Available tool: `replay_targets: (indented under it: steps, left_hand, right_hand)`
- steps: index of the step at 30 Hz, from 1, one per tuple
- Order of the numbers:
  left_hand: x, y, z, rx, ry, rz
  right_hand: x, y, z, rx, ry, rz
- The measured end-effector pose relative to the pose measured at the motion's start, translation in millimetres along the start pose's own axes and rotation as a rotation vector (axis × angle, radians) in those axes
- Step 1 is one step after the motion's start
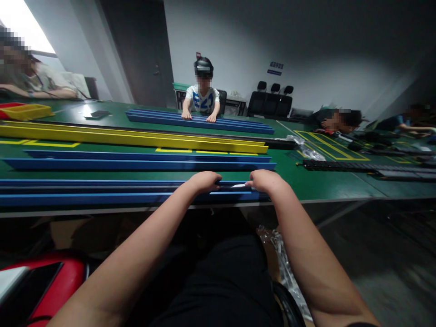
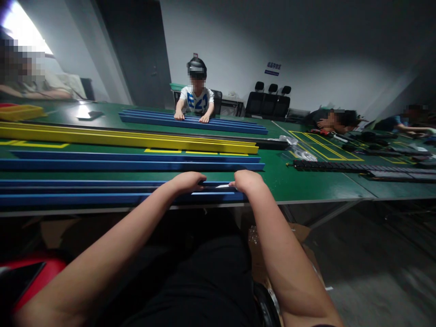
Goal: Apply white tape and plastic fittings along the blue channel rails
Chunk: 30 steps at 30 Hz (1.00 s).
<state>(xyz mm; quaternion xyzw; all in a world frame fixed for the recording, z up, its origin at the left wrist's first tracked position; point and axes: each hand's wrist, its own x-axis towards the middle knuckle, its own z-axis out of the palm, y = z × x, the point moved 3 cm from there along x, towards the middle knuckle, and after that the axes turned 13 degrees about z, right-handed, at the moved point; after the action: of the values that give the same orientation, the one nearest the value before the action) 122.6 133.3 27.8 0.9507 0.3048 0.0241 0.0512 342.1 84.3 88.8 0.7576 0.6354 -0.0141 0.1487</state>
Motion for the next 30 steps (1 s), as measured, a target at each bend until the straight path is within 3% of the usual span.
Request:
replay_targets:
  steps: [12, 23, 30]
  left_hand:
    - [3, 5, -4.1, 0.004, -0.028, -0.042]
    - [22, 13, -1.5, 0.022, -0.087, -0.112]
    - [10, 8, -3.4, 0.009, -0.072, -0.103]
  right_hand:
    - [-6, -19, 7, -0.010, 0.102, 0.113]
    - [-3, -45, 11, -0.015, 0.043, 0.175]
    - [-4, -41, 15, 0.006, 0.071, 0.156]
